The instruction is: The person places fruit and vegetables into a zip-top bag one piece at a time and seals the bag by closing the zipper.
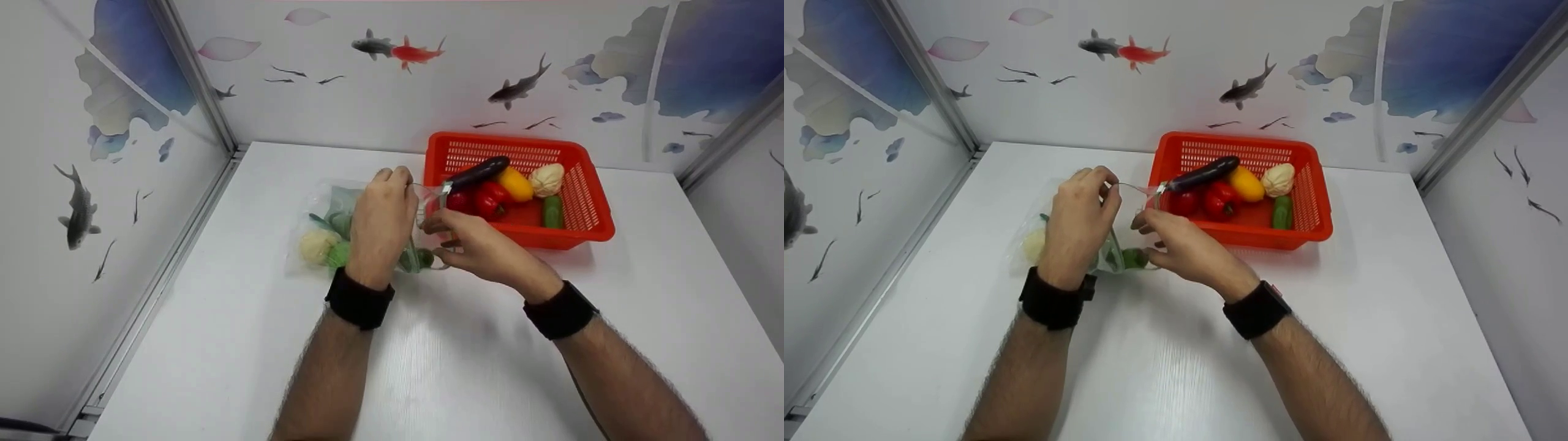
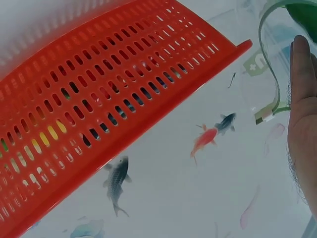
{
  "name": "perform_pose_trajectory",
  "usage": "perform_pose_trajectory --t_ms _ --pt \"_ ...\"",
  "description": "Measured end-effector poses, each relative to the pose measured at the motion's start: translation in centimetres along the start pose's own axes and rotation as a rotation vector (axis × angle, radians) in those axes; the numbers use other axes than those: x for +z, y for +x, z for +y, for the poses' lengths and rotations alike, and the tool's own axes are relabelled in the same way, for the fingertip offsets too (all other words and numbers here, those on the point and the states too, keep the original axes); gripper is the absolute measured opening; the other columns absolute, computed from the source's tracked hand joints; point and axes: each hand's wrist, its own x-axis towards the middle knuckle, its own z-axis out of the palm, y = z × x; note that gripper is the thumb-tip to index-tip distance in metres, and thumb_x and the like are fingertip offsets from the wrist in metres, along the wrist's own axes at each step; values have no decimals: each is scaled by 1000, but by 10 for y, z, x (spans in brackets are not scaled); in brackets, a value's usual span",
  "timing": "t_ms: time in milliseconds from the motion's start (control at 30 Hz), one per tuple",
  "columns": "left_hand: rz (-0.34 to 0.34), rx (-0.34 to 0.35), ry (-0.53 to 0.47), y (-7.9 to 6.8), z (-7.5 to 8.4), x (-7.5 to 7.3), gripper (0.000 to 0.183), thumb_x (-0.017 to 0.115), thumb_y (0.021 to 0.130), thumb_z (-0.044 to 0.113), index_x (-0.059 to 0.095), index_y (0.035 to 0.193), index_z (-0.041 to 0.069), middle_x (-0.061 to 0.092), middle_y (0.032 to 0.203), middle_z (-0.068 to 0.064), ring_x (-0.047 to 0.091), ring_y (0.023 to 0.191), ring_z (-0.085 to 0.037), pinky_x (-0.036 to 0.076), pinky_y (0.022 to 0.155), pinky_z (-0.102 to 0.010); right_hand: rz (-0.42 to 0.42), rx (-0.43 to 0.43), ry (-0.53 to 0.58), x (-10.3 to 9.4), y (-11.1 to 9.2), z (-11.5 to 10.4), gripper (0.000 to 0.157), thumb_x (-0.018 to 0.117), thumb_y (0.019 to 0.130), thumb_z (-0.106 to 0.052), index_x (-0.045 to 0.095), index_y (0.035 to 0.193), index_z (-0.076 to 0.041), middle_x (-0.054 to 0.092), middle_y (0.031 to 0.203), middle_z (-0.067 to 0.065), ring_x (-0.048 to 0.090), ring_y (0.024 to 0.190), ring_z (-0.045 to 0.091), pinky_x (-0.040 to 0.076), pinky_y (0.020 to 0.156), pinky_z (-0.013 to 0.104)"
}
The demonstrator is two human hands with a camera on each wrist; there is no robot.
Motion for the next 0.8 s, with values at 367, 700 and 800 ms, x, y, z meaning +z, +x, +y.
perform_pose_trajectory --t_ms 367,700,800 --pt "8 -1 2 -1 0 0 13 74 113 6 82 122 1 82 111 -17 87 99 -33 75 87 -44 66 -51 -37 -7 -1 4 43 80 111 -5 67 152 -5 78 149 17 79 139 35 67 117 54" --pt "35 26 -8 -1 -2 1 12 70 113 4 82 117 1 81 106 -17 85 95 -33 74 83 -45 164 9 -69 -34 -3 12 41 84 109 -8 69 146 -8 78 145 11 78 137 32 64 122 56" --pt "36 33 -11 -1 -2 1 11 71 113 4 81 117 1 81 107 -17 85 96 -33 74 84 -45 176 65 -111 -42 -4 17 41 82 111 -11 67 149 -7 75 149 13 74 140 36 62 124 60"
